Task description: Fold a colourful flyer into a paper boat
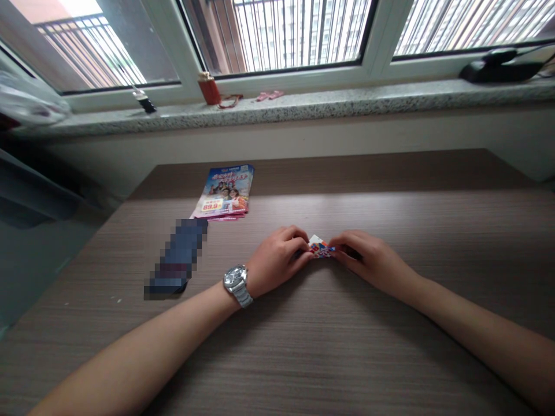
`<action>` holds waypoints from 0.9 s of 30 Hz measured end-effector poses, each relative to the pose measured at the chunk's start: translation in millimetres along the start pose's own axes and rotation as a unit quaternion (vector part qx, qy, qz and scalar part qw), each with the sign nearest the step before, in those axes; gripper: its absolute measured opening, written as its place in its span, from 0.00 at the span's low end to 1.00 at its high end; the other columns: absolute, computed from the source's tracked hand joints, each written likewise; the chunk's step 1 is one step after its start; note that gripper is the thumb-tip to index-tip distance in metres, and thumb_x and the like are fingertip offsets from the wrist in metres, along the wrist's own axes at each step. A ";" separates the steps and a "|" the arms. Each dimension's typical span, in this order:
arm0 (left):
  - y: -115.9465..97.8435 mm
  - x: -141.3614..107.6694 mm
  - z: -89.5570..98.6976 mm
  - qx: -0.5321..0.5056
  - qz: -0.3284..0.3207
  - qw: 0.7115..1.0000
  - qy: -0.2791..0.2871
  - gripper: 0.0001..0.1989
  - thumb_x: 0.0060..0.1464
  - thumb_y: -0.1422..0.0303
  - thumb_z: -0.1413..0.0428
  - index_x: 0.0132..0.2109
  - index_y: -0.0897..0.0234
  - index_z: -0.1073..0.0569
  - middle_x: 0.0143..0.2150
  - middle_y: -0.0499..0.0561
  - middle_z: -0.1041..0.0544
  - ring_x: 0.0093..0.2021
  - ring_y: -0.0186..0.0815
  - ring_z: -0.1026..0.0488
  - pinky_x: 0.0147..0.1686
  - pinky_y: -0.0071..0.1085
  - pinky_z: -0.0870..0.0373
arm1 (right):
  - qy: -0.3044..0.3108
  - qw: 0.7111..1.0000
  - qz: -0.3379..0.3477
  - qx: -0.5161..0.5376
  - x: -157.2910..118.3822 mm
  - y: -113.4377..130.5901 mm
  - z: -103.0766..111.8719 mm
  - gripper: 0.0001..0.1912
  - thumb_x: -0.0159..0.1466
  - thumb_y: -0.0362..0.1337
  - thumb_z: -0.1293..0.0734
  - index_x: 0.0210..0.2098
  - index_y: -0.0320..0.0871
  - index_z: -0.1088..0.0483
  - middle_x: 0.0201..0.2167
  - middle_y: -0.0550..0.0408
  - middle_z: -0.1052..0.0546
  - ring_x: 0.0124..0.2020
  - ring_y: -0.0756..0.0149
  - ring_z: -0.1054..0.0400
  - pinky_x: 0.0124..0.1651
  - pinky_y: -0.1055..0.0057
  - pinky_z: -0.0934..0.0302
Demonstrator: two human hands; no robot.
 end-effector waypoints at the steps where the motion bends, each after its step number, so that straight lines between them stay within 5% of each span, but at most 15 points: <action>1: 0.1 0.4 0.2 -0.001 0.008 1.000 -0.001 0.06 0.64 0.67 0.45 0.40 0.63 0.25 0.47 0.54 0.25 0.47 0.40 0.28 0.50 0.39 0.30 | 0.000 1.000 0.000 -0.002 0.2 -0.1 -0.5 0.05 0.70 0.35 0.37 0.44 0.46 0.30 0.38 0.52 0.22 0.38 0.63 0.28 0.40 0.67 0.34; 13: 1.2 2.9 0.6 0.021 0.064 0.997 -0.022 0.11 0.63 0.62 0.44 0.33 0.64 0.27 0.48 0.55 0.28 0.49 0.42 0.32 0.53 0.43 0.33 | 0.006 1.000 -0.005 -0.011 1.8 0.1 -2.2 0.09 0.70 0.33 0.36 0.46 0.45 0.26 0.36 0.51 0.24 0.37 0.62 0.29 0.39 0.68 0.35; 20: 0.3 3.4 0.4 0.027 0.077 0.996 -0.036 0.09 0.62 0.61 0.43 0.44 0.62 0.26 0.48 0.56 0.29 0.50 0.44 0.33 0.53 0.44 0.32 | -0.012 1.000 0.001 -0.021 3.6 1.8 -3.9 0.08 0.69 0.36 0.35 0.42 0.45 0.23 0.34 0.51 0.25 0.34 0.64 0.30 0.36 0.67 0.35; 27: 2.3 2.4 -2.0 0.020 0.058 0.998 -0.034 0.14 0.63 0.61 0.43 0.53 0.57 0.24 0.53 0.56 0.29 0.52 0.44 0.33 0.56 0.44 0.33 | -0.020 0.999 -0.037 -0.013 4.2 -0.1 -5.7 0.12 0.68 0.39 0.33 0.49 0.45 0.24 0.38 0.49 0.26 0.34 0.63 0.29 0.37 0.66 0.33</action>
Point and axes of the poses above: each hand's wrist, its own x-axis towards the middle knuckle, its own z-axis out of the back of the hand, y = z × x, the point moved 3 cm from there along x, towards the middle knuckle
